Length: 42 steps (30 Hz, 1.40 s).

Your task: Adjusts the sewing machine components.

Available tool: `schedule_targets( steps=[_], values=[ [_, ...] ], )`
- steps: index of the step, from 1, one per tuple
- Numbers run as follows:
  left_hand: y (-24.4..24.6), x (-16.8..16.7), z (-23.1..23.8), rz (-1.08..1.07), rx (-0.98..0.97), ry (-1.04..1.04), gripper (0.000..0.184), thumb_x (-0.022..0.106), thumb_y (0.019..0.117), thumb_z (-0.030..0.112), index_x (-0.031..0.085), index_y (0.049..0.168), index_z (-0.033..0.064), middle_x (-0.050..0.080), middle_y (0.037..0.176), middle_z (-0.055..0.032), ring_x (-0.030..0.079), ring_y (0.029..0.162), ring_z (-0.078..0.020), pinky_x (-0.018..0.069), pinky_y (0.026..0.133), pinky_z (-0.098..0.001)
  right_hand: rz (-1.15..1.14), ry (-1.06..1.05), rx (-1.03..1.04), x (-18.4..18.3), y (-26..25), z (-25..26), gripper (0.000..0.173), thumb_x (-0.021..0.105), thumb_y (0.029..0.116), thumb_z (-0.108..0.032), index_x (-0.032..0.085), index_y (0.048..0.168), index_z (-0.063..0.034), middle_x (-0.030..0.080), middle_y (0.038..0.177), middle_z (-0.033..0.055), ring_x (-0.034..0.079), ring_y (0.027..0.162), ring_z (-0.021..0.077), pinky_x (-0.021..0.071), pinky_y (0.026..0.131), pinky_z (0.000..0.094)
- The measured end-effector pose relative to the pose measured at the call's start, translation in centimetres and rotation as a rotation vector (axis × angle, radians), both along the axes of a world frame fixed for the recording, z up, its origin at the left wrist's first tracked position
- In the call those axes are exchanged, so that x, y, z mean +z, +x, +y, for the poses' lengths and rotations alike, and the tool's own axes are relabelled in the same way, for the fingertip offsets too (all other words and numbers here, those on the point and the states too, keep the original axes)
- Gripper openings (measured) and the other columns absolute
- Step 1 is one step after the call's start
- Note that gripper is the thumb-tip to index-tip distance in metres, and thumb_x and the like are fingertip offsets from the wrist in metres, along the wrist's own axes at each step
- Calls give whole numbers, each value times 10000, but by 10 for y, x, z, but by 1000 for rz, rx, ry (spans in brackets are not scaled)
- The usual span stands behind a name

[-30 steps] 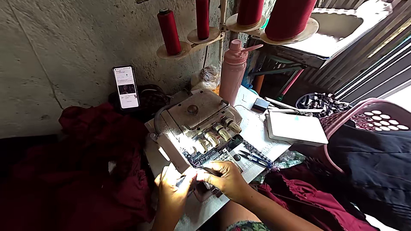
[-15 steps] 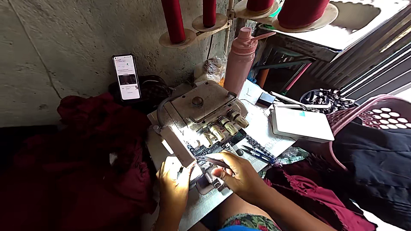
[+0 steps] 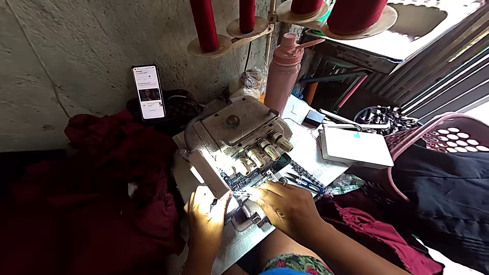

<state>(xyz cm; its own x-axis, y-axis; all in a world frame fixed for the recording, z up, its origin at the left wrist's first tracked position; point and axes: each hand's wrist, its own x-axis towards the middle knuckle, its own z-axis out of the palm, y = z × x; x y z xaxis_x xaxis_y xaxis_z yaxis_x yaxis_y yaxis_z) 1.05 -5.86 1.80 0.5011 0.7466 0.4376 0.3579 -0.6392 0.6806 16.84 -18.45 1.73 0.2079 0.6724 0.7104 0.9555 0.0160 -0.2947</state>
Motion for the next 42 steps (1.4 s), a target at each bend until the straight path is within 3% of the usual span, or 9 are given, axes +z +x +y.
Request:
schedule_targets(
  steps=[4, 7, 11, 13, 15, 18, 26, 33, 42],
  values=[
    [1, 0, 0, 12, 6, 21, 233, 647, 907, 313, 774, 812, 142, 675, 857, 29, 618, 899, -108, 409, 889, -433, 1, 14, 3, -1, 1, 0, 222, 569, 936, -164, 785, 899, -132, 748, 843, 34, 696, 708, 166, 523, 565, 281],
    [-2, 2, -7, 17, 72, 113, 250, 588, 883, 226, 750, 936, 44, 695, 971, -73, 628, 958, -188, 426, 871, -451, 125, -28, 2, -4, 0, 1, 234, 565, 958, -203, 780, 909, -125, 721, 796, 32, 678, 658, 154, 502, 518, 293],
    [-23, 8, -41, -113, -169, -54, 251, 487, 1051, 231, 677, 986, 82, 686, 937, 22, 640, 930, 5, 530, 853, -177, 697, -389, 134, -1, 7, 0, 217, 555, 1012, -269, 711, 1044, -121, 710, 765, -45, 674, 635, 53, 563, 590, 268],
    [-28, 3, -61, -95, -421, -346, 307, 449, 1047, 104, 692, 1174, -33, 732, 1115, -99, 690, 1002, -75, 567, 890, -254, 987, -548, 263, 5, 14, 4, 160, 544, 1041, -246, 642, 1072, -124, 657, 707, -78, 621, 558, 9, 541, 552, 201],
    [-23, -14, -73, -70, -535, -529, 363, 444, 1030, 61, 620, 1311, -88, 595, 1381, -226, 647, 1186, -170, 548, 981, -300, 1142, -614, 347, 7, 18, 10, 116, 527, 1054, -202, 601, 1072, -114, 617, 660, -72, 588, 510, 9, 518, 513, 188],
    [-13, -36, -79, -156, -516, -663, 380, 479, 969, 51, 608, 1292, -104, 433, 1527, -260, 587, 1269, -171, 529, 988, -271, 1236, -651, 371, 7, 22, 20, 96, 523, 1065, -181, 582, 1063, -105, 581, 627, -64, 541, 467, 10, 466, 462, 177],
    [5, -47, -81, -547, -583, -956, 454, 515, 876, -82, 465, 1328, -72, 439, 1515, -136, 507, 1357, -161, 453, 1123, -322, 1561, -722, 512, 13, 32, 29, 97, 518, 1064, -164, 570, 1005, -107, 530, 573, -44, 468, 412, 15, 391, 401, 157],
    [7, -49, -76, -491, -533, -941, 656, 513, 888, -73, 258, 1483, -177, 471, 1479, -219, 507, 1367, -200, 428, 1149, -323, 1647, -694, 535, 12, 31, 31, 106, 495, 1072, -142, 568, 1015, -90, 553, 584, -33, 471, 421, 4, 378, 403, 139],
    [6, -46, -77, -494, -480, -950, 674, 513, 881, -71, 238, 1487, -178, 434, 1518, -222, 497, 1384, -173, 417, 1156, -301, 1639, -684, 535, 9, 31, 33, 106, 498, 1072, -138, 572, 1012, -93, 559, 570, -44, 469, 407, -7, 375, 389, 134]
  ],
)
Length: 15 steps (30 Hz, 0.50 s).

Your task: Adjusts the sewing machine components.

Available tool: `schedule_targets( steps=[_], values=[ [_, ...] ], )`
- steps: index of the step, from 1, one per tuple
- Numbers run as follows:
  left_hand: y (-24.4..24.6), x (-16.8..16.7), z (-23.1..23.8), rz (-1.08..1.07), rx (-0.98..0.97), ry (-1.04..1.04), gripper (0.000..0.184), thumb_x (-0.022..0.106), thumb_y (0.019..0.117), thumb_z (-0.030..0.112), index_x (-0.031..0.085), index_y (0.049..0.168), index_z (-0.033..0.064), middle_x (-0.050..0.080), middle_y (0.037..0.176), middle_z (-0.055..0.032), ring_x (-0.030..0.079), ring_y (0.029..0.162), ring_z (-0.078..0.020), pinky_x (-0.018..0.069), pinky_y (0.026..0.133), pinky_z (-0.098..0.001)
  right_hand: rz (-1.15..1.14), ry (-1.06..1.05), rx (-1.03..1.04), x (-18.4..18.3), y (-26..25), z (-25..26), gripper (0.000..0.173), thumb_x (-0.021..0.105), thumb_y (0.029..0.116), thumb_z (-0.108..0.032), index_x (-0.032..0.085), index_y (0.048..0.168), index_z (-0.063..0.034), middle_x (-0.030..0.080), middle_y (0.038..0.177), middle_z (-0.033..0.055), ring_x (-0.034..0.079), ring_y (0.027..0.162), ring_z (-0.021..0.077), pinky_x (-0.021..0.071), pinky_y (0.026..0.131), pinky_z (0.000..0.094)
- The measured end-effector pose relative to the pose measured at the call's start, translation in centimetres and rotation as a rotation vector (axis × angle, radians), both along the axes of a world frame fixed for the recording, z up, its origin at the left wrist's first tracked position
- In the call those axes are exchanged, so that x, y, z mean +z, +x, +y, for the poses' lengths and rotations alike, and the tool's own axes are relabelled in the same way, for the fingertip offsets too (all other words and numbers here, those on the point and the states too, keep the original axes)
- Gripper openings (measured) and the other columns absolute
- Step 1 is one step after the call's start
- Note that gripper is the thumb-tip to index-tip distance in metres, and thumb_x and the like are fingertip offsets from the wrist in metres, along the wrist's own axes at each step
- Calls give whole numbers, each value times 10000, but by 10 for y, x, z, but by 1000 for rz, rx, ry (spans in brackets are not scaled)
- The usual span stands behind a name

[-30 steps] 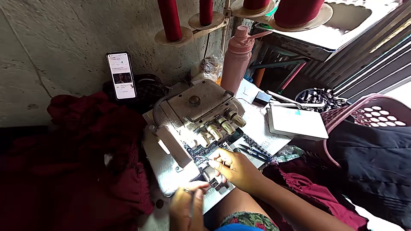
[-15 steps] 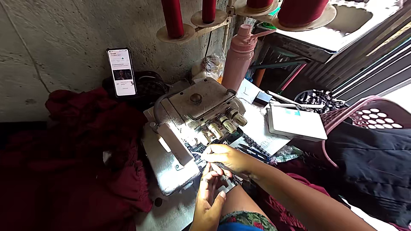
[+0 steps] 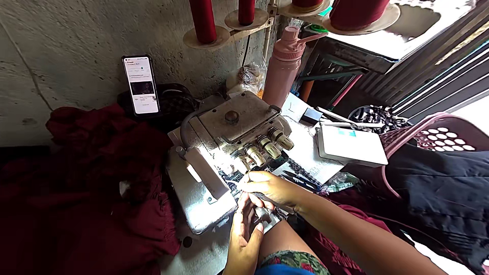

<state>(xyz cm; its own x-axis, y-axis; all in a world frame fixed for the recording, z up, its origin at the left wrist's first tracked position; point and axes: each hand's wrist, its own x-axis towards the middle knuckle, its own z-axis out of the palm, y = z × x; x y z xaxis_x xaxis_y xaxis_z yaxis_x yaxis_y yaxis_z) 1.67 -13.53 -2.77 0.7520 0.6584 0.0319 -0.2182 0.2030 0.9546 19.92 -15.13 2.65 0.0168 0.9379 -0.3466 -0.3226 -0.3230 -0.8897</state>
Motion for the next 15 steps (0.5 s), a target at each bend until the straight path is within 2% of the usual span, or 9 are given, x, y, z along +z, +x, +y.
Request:
schedule_targets(
  steps=[2, 7, 15],
  values=[
    [0, -5, -2, -13, 3, 7, 647, 516, 879, -65, 260, 1464, -171, 448, 1494, -211, 492, 1385, -184, 420, 1156, -312, 9, 1, 1, 0, 1, 0, 107, 499, 1072, -142, 577, 1019, -92, 588, 591, -37, 478, 413, -10, 378, 392, 132],
    [-2, -13, -3, -6, -24, 70, 642, 526, 895, -44, 291, 1479, -172, 399, 1540, -247, 447, 1429, -219, 393, 1181, -330, 9, -2, 16, -1, 2, 0, 104, 498, 1069, -135, 578, 1020, -91, 570, 579, -40, 476, 417, -5, 377, 401, 135],
    [-1, -14, -1, -31, -33, 70, 628, 526, 894, -57, 313, 1475, -167, 431, 1519, -224, 473, 1404, -215, 400, 1177, -332, 7, 6, 23, -1, 4, 1, 108, 505, 1065, -137, 586, 1011, -91, 552, 556, -49, 473, 413, -10, 375, 400, 132]
  ],
)
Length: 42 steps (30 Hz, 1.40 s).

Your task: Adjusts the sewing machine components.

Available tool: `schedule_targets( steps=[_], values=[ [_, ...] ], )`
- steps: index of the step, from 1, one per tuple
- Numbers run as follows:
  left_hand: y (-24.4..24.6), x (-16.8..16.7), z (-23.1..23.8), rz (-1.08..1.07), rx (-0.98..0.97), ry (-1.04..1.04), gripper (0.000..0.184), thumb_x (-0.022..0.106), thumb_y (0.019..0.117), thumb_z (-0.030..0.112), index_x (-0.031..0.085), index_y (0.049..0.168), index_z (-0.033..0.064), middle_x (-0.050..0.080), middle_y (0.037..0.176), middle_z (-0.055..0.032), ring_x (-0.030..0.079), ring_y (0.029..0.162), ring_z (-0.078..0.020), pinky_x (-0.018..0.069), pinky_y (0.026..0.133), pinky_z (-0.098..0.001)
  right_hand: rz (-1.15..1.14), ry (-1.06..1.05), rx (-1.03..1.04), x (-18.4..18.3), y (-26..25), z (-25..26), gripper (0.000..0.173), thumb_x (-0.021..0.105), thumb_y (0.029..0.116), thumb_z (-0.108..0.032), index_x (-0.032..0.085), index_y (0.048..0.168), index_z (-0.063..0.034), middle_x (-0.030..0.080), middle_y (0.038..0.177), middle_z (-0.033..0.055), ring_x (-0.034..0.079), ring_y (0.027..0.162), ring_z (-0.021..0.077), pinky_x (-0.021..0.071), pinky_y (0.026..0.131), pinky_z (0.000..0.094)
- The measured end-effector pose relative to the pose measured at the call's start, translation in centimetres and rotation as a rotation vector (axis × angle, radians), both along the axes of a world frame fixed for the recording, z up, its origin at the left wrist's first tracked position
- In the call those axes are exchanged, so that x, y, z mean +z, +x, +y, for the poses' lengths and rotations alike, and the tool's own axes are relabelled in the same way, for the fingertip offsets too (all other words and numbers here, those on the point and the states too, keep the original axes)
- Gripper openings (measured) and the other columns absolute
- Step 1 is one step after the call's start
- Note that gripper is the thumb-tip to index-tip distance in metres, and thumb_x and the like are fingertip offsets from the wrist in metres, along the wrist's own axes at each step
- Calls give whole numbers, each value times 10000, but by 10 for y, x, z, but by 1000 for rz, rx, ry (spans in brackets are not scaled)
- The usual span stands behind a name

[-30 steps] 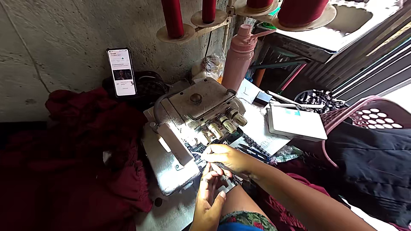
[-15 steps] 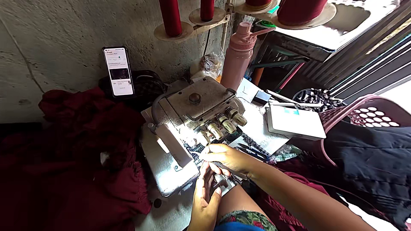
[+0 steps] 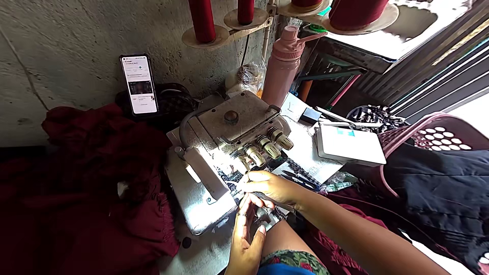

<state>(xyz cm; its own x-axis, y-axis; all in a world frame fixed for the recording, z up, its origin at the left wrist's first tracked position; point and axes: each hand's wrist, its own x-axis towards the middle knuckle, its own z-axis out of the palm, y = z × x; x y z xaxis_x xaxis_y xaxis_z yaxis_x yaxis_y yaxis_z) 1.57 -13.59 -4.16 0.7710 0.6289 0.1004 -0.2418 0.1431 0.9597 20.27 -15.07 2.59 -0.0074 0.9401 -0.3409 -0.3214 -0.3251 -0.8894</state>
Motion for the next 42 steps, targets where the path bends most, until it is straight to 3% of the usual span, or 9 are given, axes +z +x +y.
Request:
schedule_targets(
  steps=[8, 28, 32, 35, 40, 42],
  values=[
    [-1, 0, 0, 22, 6, -8, 671, 522, 892, -56, 263, 1498, -180, 429, 1522, -243, 482, 1401, -210, 402, 1174, -323, 17, 5, -3, 1, 0, -1, 108, 503, 1067, -137, 582, 1006, -95, 550, 565, -49, 471, 417, -11, 376, 403, 128],
    [-1, 2, -3, 19, 26, -19, 674, 521, 879, -65, 263, 1490, -185, 429, 1525, -241, 482, 1403, -192, 403, 1169, -309, 10, -24, -36, 4, -3, 0, 111, 507, 1067, -137, 587, 1008, -89, 539, 566, -50, 465, 414, -10, 377, 400, 129],
    [1, 3, -4, 2, 48, -32, 601, 531, 870, -62, 314, 1424, -148, 507, 1453, -159, 520, 1348, -145, 426, 1143, -302, -30, 6, -63, 3, -8, 0, 110, 506, 1071, -138, 591, 1025, -84, 593, 614, -38, 473, 423, -15, 374, 403, 129],
    [1, 4, -6, 42, 63, -27, 599, 548, 869, -38, 338, 1411, -180, 502, 1447, -189, 518, 1346, -144, 430, 1138, -295, -108, 7, -74, 3, -10, 0, 104, 515, 1070, -138, 590, 1023, -84, 611, 634, -41, 474, 415, -13, 380, 396, 133],
    [4, 4, -4, 42, 44, -42, 701, 557, 877, -32, 231, 1476, -194, 428, 1501, -239, 487, 1386, -171, 413, 1155, -297, -266, -2, -67, 9, -12, 1, 98, 525, 1074, -162, 583, 1041, -92, 569, 600, -55, 465, 413, -7, 383, 405, 145],
    [6, 5, -3, 28, 32, -42, 767, 549, 889, -39, 135, 1520, -179, 382, 1538, -248, 477, 1392, -162, 404, 1158, -290, -316, 1, -58, 10, -11, 1, 104, 527, 1072, -170, 587, 1037, -93, 555, 593, -61, 468, 415, -11, 389, 408, 145]
  ],
)
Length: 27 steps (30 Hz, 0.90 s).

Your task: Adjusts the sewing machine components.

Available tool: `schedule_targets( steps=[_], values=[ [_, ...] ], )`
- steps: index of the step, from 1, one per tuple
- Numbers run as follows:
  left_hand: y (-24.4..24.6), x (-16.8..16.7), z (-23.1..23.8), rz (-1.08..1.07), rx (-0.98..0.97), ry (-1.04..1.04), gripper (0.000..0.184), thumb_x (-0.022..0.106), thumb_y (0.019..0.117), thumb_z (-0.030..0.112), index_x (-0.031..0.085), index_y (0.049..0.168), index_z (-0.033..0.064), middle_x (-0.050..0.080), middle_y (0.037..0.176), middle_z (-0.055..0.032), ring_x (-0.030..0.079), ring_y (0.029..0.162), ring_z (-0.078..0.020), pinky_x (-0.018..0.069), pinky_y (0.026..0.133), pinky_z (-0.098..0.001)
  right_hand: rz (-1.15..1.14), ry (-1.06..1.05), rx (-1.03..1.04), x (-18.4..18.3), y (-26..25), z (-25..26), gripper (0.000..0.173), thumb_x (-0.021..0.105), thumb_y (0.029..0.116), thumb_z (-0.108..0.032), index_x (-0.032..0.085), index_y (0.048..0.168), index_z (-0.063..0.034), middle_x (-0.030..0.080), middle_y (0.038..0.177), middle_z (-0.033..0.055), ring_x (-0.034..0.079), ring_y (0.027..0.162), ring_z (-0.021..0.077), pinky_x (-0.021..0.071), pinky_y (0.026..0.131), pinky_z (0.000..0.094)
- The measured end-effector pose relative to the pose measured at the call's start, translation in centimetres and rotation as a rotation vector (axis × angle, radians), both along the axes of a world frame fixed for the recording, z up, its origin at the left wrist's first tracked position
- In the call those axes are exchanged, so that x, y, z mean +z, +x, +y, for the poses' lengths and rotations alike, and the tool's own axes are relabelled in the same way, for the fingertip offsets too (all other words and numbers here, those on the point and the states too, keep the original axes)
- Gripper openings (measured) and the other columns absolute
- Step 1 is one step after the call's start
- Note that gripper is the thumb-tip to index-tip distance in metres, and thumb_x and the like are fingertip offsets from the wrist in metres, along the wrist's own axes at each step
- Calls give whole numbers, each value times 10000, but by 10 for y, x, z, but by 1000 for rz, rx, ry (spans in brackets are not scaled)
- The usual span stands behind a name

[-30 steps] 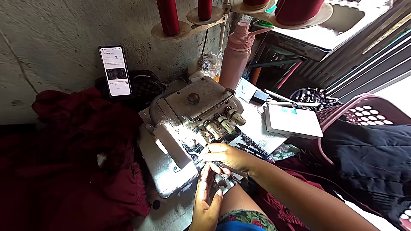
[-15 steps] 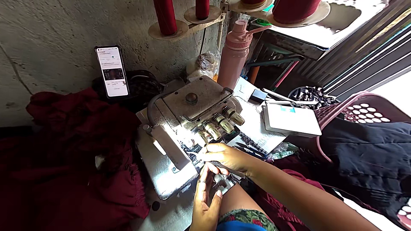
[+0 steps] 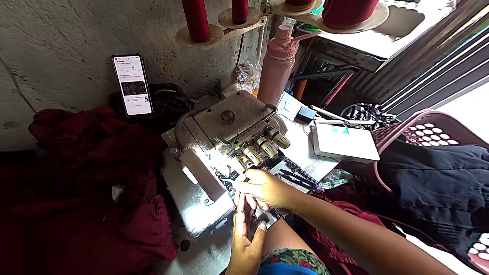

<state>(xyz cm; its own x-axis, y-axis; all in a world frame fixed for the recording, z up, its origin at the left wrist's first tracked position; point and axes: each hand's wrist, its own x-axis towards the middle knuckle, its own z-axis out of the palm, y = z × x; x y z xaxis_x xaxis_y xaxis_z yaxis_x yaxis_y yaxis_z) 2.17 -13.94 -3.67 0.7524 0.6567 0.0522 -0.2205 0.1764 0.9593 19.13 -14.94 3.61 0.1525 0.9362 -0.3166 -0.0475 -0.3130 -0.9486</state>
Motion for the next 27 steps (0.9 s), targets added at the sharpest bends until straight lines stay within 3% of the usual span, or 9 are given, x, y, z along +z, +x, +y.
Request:
schedule_targets(
  steps=[3, 7, 14, 16, 19, 23, 27],
  values=[
    [5, -1, 1, -20, -12, 4, 844, 540, 901, -43, 9, 1547, -153, 337, 1566, -267, 474, 1402, -161, 394, 1166, -290, -47, 12, 10, 1, 1, 1, 119, 528, 1066, -175, 596, 1021, -89, 533, 585, -67, 459, 411, -14, 393, 407, 145],
    [10, 0, -3, 14, 35, 6, 870, 589, 903, 15, 19, 1540, -147, 416, 1480, -243, 525, 1328, -136, 447, 1108, -277, -92, 11, 3, 3, -1, 2, 108, 526, 1069, -179, 590, 1045, -95, 530, 575, -81, 455, 412, -22, 392, 415, 145],
    [24, 8, -8, 43, 107, -27, 1036, 612, 884, 81, -156, 1562, -73, 285, 1538, -314, 452, 1388, -176, 421, 1113, -280, -302, -41, 16, 10, 0, 3, 180, 546, 1068, -258, 622, 1062, -96, 525, 622, -57, 468, 452, -2, 421, 468, 169],
    [28, 11, -9, 30, 124, -13, 1032, 597, 881, 68, -177, 1546, -89, 336, 1494, -295, 473, 1350, -140, 442, 1078, -254, -311, -50, 21, 12, 2, 3, 180, 543, 1068, -256, 623, 1075, -94, 523, 629, -53, 464, 456, 2, 415, 467, 172],
    [33, 13, -11, 11, 156, -25, 1004, 584, 885, 54, -162, 1538, -99, 413, 1413, -244, 510, 1295, -102, 471, 1037, -241, -320, -61, 33, 11, 3, 3, 181, 537, 1067, -261, 623, 1078, -101, 527, 645, -53, 463, 467, 10, 412, 473, 184],
    [37, 13, -12, 12, 184, -36, 980, 594, 869, 55, -106, 1533, -117, 391, 1406, -243, 507, 1281, -106, 503, 971, -236, -314, -54, 34, 11, 4, 3, 182, 542, 1067, -261, 631, 1076, -102, 527, 616, -60, 471, 460, 11, 417, 472, 186],
    [42, 12, -10, -27, 194, -29, 1006, 609, 853, 58, -115, 1529, -115, 361, 1444, -249, 470, 1310, -96, 446, 1039, -228, -353, -62, 60, 12, 6, 6, 195, 540, 1071, -280, 631, 1049, -109, 515, 605, -60, 465, 464, 17, 419, 491, 198]
  ],
)
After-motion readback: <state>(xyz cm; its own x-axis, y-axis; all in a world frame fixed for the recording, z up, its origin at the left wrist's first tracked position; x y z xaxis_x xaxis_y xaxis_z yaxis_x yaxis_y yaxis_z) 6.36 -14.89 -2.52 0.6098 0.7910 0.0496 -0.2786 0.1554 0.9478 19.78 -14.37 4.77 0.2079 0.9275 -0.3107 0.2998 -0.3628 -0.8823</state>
